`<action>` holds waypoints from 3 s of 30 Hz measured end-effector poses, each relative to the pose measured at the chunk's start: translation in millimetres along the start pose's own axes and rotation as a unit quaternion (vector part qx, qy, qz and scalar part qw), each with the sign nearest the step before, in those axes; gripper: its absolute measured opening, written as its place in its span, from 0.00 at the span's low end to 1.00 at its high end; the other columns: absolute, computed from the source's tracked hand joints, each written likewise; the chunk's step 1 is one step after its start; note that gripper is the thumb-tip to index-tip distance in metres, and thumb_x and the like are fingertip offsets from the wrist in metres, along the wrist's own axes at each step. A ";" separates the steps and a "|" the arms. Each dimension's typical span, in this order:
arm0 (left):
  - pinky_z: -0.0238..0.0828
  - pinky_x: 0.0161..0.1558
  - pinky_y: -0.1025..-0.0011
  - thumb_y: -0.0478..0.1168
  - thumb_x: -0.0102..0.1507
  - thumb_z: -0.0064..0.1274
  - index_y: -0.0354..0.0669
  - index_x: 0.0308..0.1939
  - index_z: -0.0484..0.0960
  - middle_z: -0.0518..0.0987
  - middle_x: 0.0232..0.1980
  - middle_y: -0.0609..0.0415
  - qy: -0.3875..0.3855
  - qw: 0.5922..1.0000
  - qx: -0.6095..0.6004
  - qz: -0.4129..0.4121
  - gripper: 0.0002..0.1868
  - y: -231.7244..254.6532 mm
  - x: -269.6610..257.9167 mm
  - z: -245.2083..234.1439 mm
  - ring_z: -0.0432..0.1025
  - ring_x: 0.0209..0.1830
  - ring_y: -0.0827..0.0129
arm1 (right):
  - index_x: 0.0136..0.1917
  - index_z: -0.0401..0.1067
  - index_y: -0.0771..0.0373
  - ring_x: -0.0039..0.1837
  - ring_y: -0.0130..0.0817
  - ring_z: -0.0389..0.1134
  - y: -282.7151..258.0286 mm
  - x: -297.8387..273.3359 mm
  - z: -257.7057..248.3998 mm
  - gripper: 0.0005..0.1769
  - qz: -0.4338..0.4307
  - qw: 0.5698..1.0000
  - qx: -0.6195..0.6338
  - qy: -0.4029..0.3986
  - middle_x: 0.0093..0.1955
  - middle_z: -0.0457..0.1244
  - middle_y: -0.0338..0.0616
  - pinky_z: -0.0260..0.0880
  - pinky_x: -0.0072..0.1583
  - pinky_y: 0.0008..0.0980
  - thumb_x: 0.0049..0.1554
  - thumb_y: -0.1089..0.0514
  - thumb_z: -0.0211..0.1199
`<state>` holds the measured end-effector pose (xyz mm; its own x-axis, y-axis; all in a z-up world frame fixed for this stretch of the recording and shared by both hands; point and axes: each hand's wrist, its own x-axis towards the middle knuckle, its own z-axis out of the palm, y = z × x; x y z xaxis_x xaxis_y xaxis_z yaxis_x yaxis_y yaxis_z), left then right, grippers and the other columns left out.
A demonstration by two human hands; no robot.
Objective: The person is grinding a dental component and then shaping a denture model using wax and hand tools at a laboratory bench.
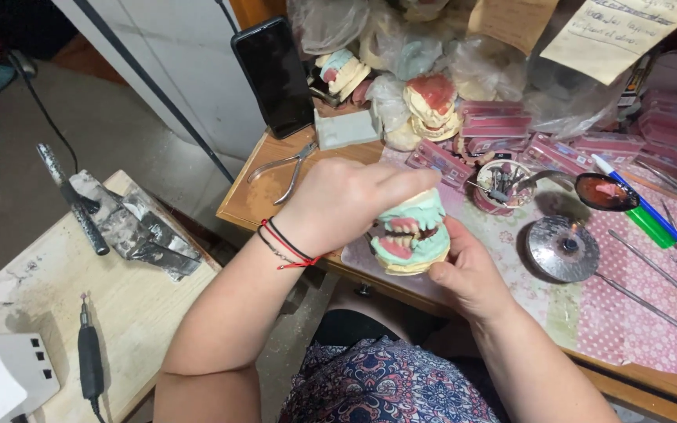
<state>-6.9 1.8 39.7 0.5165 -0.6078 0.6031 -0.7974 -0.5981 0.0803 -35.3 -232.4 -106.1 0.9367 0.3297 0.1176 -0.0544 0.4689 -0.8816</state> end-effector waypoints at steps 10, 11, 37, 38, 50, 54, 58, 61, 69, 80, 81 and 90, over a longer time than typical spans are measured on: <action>0.79 0.36 0.70 0.42 0.67 0.58 0.63 0.60 0.78 0.82 0.32 0.62 0.020 0.995 0.085 0.041 0.18 1.1 5.4 11.2 0.81 0.29 0.67 | 0.70 0.63 0.69 0.58 0.43 0.73 -17.1 0.4 24.7 0.44 0.011 1.000 0.007 0.017 0.58 0.67 0.56 0.77 0.59 0.50 0.48 0.48 0.74; 0.79 0.35 0.70 0.42 0.67 0.57 0.63 0.59 0.78 0.82 0.32 0.62 0.022 0.995 0.087 0.045 0.17 1.3 5.9 10.9 0.81 0.29 0.67 | 0.68 0.64 0.69 0.57 0.42 0.74 -17.6 1.0 26.5 0.42 0.002 1.000 0.007 0.013 0.56 0.67 0.54 0.78 0.58 0.49 0.48 0.48 0.75; 0.76 0.29 0.70 0.40 0.67 0.56 0.60 0.56 0.77 0.77 0.27 0.63 0.019 0.984 0.167 0.054 0.14 7.7 3.9 14.8 0.78 0.22 0.68 | 0.67 0.61 0.71 0.57 0.47 0.75 -29.1 -3.3 38.8 0.39 -0.011 0.999 0.030 -0.019 0.57 0.67 0.59 0.82 0.53 0.48 0.53 0.45 0.68; 0.76 0.29 0.69 0.39 0.67 0.56 0.59 0.56 0.77 0.77 0.27 0.63 0.013 0.986 0.157 0.049 0.14 8.2 3.8 14.7 0.78 0.22 0.67 | 0.68 0.61 0.73 0.58 0.47 0.75 -28.6 -2.7 38.0 0.40 -0.005 0.999 0.031 -0.022 0.57 0.67 0.60 0.82 0.53 0.49 0.53 0.46 0.68; 0.79 0.46 0.59 0.36 0.61 0.60 0.57 0.66 0.73 0.83 0.41 0.54 0.016 0.997 -0.023 -0.074 0.29 2.1 -4.6 36.3 0.82 0.42 0.53 | 0.70 0.68 0.67 0.59 0.39 0.72 -52.6 -3.5 15.4 0.51 0.057 0.961 -0.271 0.024 0.58 0.68 0.51 0.77 0.55 0.39 0.35 0.60 0.84; 0.76 0.60 0.61 0.34 0.59 0.58 0.68 0.69 0.72 0.84 0.52 0.58 0.079 0.945 -0.236 -0.213 0.35 0.5 -6.0 48.9 0.80 0.56 0.54 | 0.74 0.67 0.64 0.64 0.50 0.71 -61.6 -8.2 14.1 0.58 0.043 0.870 -0.488 0.049 0.63 0.67 0.55 0.76 0.59 0.41 0.34 0.48 0.87; 0.73 0.65 0.57 0.28 0.58 0.54 0.60 0.67 0.76 0.84 0.58 0.53 0.142 0.909 -0.309 -0.241 0.34 4.1 -12.1 69.7 0.78 0.61 0.52 | 0.77 0.63 0.64 0.66 0.55 0.70 -67.4 -18.3 25.0 0.56 0.026 0.836 -0.543 0.070 0.64 0.66 0.58 0.73 0.63 0.49 0.40 0.50 0.84; 0.73 0.66 0.57 0.27 0.58 0.53 0.57 0.66 0.77 0.84 0.60 0.53 0.167 0.906 -0.298 -0.250 0.32 9.3 -14.5 75.9 0.77 0.63 0.53 | 0.64 0.73 0.58 0.71 0.54 0.66 -64.6 -26.5 25.4 0.33 -0.097 0.803 -0.583 0.078 0.68 0.66 0.54 0.67 0.69 0.50 0.46 0.56 0.80; 0.74 0.63 0.50 0.25 0.62 0.53 0.49 0.66 0.77 0.83 0.58 0.45 0.209 0.897 -0.275 -0.278 0.28 20.4 -16.3 75.6 0.78 0.60 0.45 | 0.47 0.77 0.56 0.64 0.49 0.72 -48.1 -29.6 30.7 0.11 -0.171 0.795 -0.570 0.117 0.67 0.67 0.49 0.75 0.62 0.42 0.52 0.57 0.76; 0.77 0.58 0.53 0.26 0.62 0.56 0.49 0.64 0.78 0.83 0.54 0.43 0.223 0.894 -0.265 -0.284 0.26 20.2 -19.8 76.4 0.80 0.55 0.47 | 0.46 0.79 0.56 0.65 0.51 0.72 -47.5 -28.7 28.1 0.08 -0.127 0.827 -0.534 0.122 0.65 0.69 0.48 0.71 0.65 0.49 0.52 0.60 0.74; 0.78 0.56 0.54 0.26 0.63 0.56 0.49 0.64 0.79 0.83 0.52 0.44 0.228 0.894 -0.264 -0.283 0.26 20.7 -19.5 75.3 0.81 0.52 0.49 | 0.46 0.79 0.57 0.65 0.51 0.72 -48.1 -28.7 28.3 0.08 -0.118 0.830 -0.531 0.124 0.65 0.69 0.47 0.71 0.65 0.49 0.52 0.61 0.74; 0.79 0.54 0.55 0.26 0.63 0.57 0.48 0.63 0.79 0.83 0.51 0.43 0.232 0.894 -0.261 -0.279 0.25 22.3 -16.5 72.5 0.82 0.50 0.50 | 0.43 0.79 0.58 0.62 0.51 0.73 -57.4 -24.6 30.7 0.06 -0.076 0.836 -0.531 0.116 0.63 0.70 0.46 0.73 0.62 0.49 0.51 0.62 0.74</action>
<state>-10.6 -39.4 -26.0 0.7915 0.0638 0.6079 -0.5551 -0.3412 0.7586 -65.9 -242.3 -44.4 0.9534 0.1069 0.2821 0.2938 -0.5419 -0.7875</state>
